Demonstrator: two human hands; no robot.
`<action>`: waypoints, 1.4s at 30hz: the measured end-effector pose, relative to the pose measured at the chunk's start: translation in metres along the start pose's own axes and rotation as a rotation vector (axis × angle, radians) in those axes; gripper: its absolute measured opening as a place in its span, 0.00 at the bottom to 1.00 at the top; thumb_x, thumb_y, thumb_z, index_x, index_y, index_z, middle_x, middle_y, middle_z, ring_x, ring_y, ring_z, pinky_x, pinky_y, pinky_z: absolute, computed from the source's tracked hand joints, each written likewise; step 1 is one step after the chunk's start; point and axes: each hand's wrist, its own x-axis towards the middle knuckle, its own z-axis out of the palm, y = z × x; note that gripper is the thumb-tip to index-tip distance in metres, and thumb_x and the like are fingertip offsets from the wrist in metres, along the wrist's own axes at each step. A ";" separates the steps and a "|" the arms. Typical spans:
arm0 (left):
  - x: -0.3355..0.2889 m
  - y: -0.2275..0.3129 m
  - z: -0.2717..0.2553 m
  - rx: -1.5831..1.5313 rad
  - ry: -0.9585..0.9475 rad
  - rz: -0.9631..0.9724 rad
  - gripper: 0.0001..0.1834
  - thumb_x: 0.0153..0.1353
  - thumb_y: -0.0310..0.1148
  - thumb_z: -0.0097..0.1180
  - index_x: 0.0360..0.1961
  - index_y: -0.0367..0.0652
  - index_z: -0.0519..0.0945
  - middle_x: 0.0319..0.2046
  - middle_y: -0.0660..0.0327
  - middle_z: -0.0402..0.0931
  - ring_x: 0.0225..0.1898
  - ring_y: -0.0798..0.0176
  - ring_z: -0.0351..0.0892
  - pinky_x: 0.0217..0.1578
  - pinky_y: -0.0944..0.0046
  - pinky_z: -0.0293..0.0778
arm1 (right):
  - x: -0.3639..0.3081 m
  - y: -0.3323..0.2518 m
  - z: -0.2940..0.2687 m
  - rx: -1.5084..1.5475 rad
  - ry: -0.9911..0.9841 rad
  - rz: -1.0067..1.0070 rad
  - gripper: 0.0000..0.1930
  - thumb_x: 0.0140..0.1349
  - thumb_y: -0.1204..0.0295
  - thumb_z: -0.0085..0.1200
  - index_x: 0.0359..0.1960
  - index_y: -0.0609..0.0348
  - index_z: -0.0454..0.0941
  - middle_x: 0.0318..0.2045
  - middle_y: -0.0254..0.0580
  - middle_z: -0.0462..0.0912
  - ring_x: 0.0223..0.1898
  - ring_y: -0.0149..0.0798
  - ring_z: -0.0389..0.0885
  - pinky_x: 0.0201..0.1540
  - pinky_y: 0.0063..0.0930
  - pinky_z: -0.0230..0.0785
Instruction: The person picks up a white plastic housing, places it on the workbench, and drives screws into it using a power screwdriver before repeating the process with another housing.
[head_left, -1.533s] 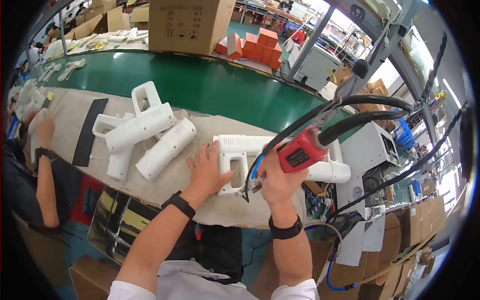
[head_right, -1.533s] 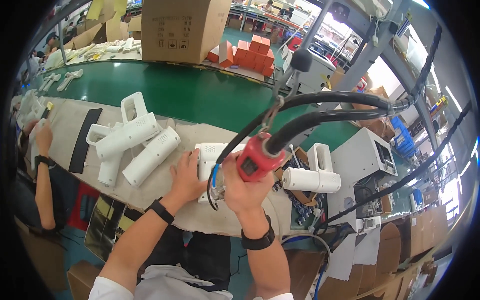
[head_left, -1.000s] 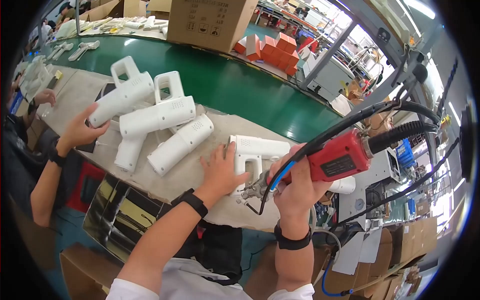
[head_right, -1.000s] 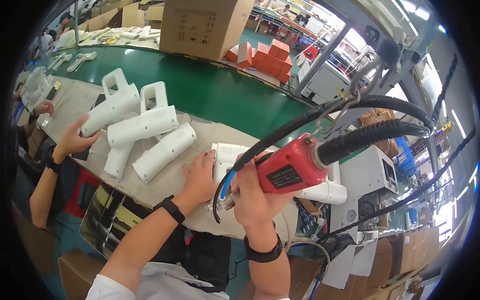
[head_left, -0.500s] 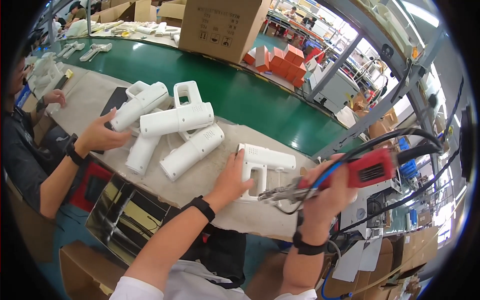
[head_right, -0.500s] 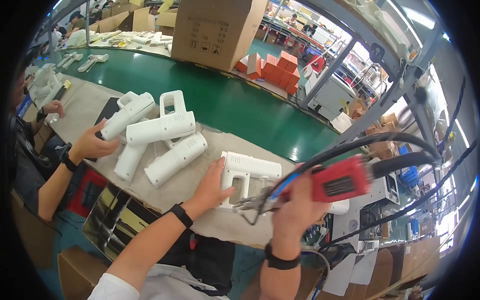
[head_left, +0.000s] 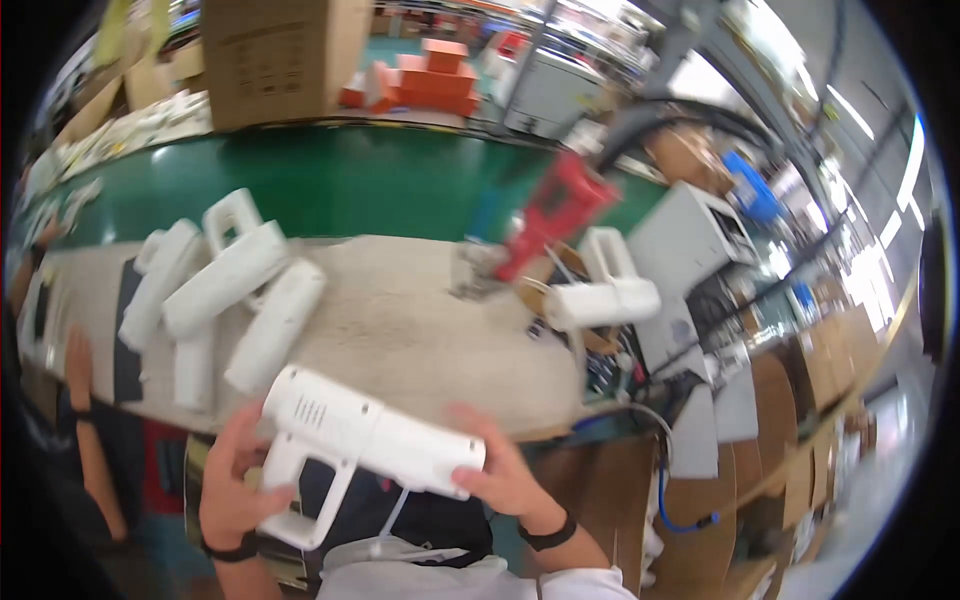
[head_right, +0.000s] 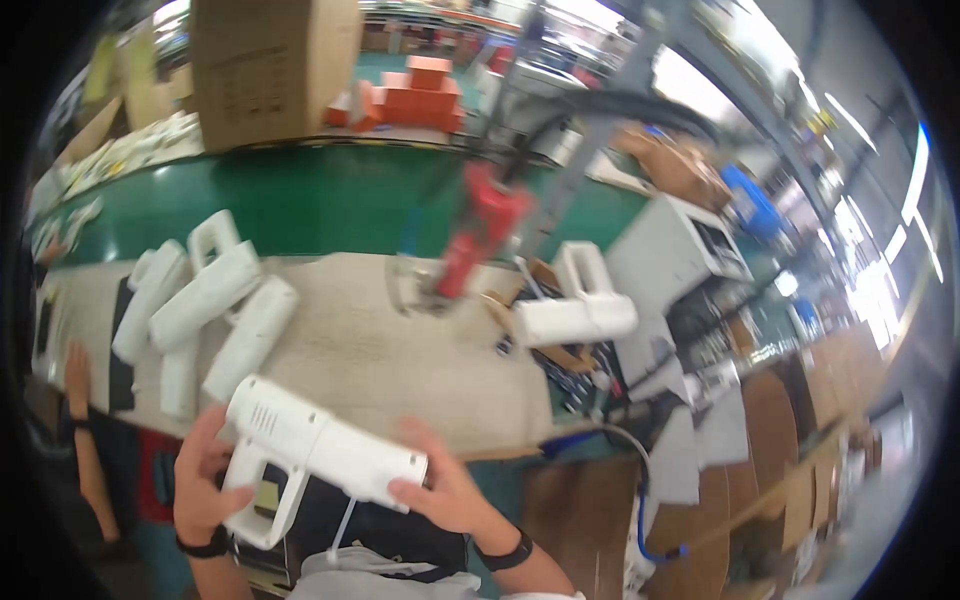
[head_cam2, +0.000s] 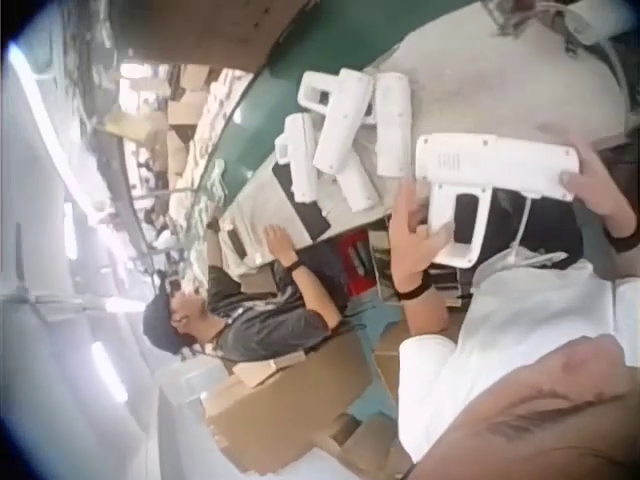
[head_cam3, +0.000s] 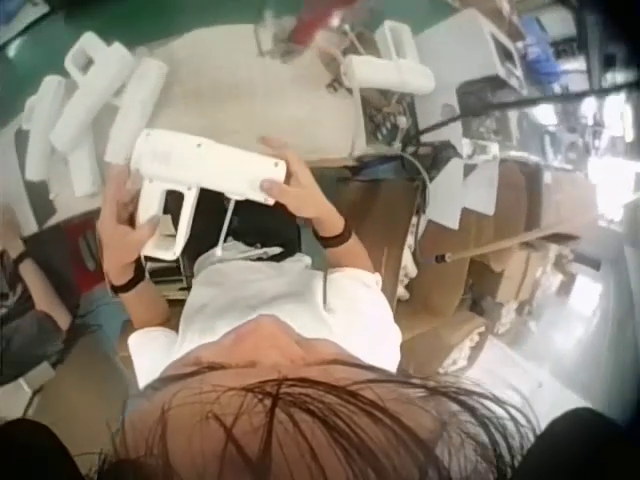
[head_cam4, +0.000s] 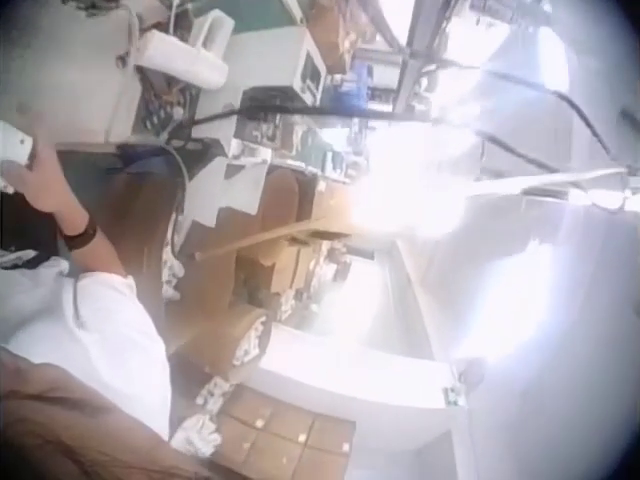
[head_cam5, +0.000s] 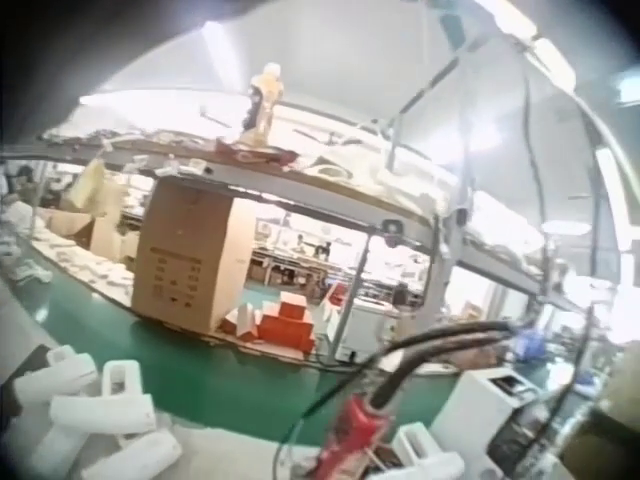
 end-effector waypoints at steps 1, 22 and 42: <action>0.000 0.005 0.001 0.039 -0.100 -0.024 0.52 0.31 0.22 0.67 0.64 0.33 0.59 0.56 0.49 0.69 0.47 0.59 0.77 0.43 0.63 0.76 | -0.008 0.007 -0.006 0.238 -0.194 0.093 0.33 0.53 0.73 0.61 0.62 0.64 0.62 0.50 0.42 0.74 0.50 0.38 0.73 0.48 0.31 0.70; 0.185 -0.091 -0.167 1.216 0.214 0.354 0.46 0.39 0.11 0.40 0.66 0.45 0.60 0.59 0.50 0.64 0.60 0.48 0.62 0.63 0.57 0.53 | -0.513 0.125 -0.157 0.640 1.877 0.111 0.25 0.60 0.46 0.41 0.42 0.54 0.77 0.25 0.41 0.80 0.15 0.37 0.75 0.11 0.22 0.61; 0.096 0.034 -0.048 1.355 0.516 0.522 0.40 0.34 0.15 0.56 0.57 0.42 0.71 0.49 0.48 0.66 0.53 0.43 0.66 0.55 0.53 0.64 | 0.018 -0.095 -0.023 -0.645 0.493 -0.733 0.45 0.43 0.69 0.71 0.63 0.64 0.57 0.54 0.49 0.71 0.53 0.43 0.72 0.49 0.33 0.68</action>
